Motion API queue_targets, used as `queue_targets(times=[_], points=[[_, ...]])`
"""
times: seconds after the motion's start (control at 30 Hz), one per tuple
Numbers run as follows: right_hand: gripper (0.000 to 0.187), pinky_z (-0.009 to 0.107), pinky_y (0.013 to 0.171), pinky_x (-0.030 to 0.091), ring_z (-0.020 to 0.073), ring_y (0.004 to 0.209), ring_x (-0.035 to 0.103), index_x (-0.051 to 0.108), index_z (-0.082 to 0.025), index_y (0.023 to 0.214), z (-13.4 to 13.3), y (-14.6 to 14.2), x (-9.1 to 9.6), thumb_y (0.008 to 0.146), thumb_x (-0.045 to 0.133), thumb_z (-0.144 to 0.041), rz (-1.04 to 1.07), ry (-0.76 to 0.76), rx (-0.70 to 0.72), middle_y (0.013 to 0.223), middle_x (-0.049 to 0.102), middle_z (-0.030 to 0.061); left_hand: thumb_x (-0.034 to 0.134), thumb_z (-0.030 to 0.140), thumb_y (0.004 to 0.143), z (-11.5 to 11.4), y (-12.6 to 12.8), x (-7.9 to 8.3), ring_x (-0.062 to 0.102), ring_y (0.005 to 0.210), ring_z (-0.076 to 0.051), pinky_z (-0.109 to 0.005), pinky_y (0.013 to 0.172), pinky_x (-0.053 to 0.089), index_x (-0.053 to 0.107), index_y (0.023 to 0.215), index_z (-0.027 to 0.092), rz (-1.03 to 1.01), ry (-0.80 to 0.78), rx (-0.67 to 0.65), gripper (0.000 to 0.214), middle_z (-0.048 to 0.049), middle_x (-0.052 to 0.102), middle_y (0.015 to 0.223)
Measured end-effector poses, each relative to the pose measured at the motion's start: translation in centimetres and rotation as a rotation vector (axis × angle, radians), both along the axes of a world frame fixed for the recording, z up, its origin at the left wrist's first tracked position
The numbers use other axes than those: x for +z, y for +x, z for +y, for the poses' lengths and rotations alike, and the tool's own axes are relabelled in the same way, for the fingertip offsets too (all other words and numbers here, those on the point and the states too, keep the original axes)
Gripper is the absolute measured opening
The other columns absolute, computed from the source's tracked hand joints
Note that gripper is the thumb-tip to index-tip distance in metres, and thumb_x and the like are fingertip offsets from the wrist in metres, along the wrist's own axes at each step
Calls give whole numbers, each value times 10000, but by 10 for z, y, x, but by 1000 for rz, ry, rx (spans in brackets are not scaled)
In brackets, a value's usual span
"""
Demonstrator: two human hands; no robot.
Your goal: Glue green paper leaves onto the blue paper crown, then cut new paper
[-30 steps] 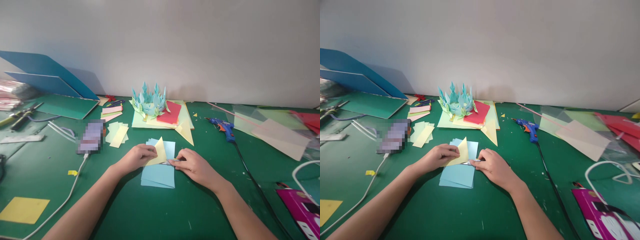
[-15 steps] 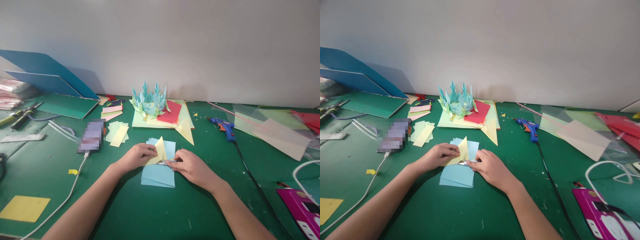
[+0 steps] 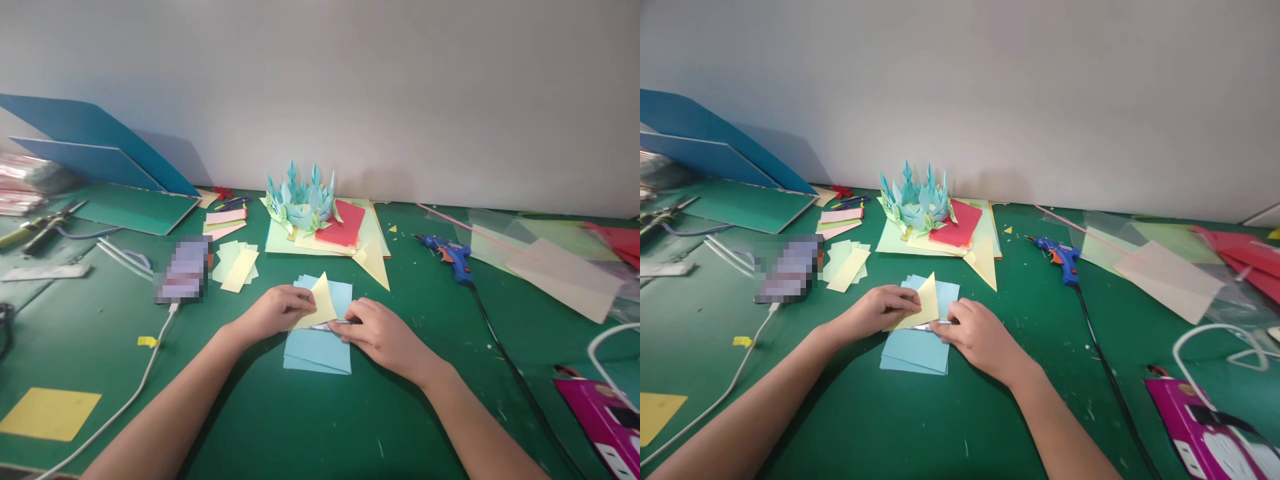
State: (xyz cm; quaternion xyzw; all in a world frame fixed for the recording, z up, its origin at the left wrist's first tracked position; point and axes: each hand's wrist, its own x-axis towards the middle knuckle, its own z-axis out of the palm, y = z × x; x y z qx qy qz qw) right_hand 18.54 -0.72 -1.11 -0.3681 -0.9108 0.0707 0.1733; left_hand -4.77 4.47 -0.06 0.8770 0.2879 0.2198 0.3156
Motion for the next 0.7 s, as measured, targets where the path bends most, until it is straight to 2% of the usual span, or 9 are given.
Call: queue_targets(times=[0.43,0.53,0.63,0.7], points=[[308,272,590,324,161,691,429,668,-251,1072,-6,-33,1,955,384,-261,3,57,93,765,530,51,466,170,870,2,0,-2,627,731,-131,-251,698,488,709,736,169,-1,-32,32,277,-47,688,859],[299,275,592,332,161,695,436,662,-269,1091,-7,-30,1,948,400,-254,20,24,112,780,544,49,484,179,864,4,-4,-3,646,837,-148,-271,793,496,714,812,176,-13,-100,37,236,-56,696,938],[269,290,634,367,164,728,470,658,-267,1098,-5,-22,2,929,448,-259,48,-40,98,823,577,49,563,225,828,4,-9,-4,632,922,-171,-311,838,500,686,984,195,13,-125,75,201,-73,665,1051],[254,302,672,386,167,761,495,652,-245,1103,-3,-17,4,910,490,-272,74,-81,83,864,600,51,672,279,749,2,-10,-4,600,1006,-208,-353,878,487,645,1092,189,34,-84,109,356,-106,618,1133]])
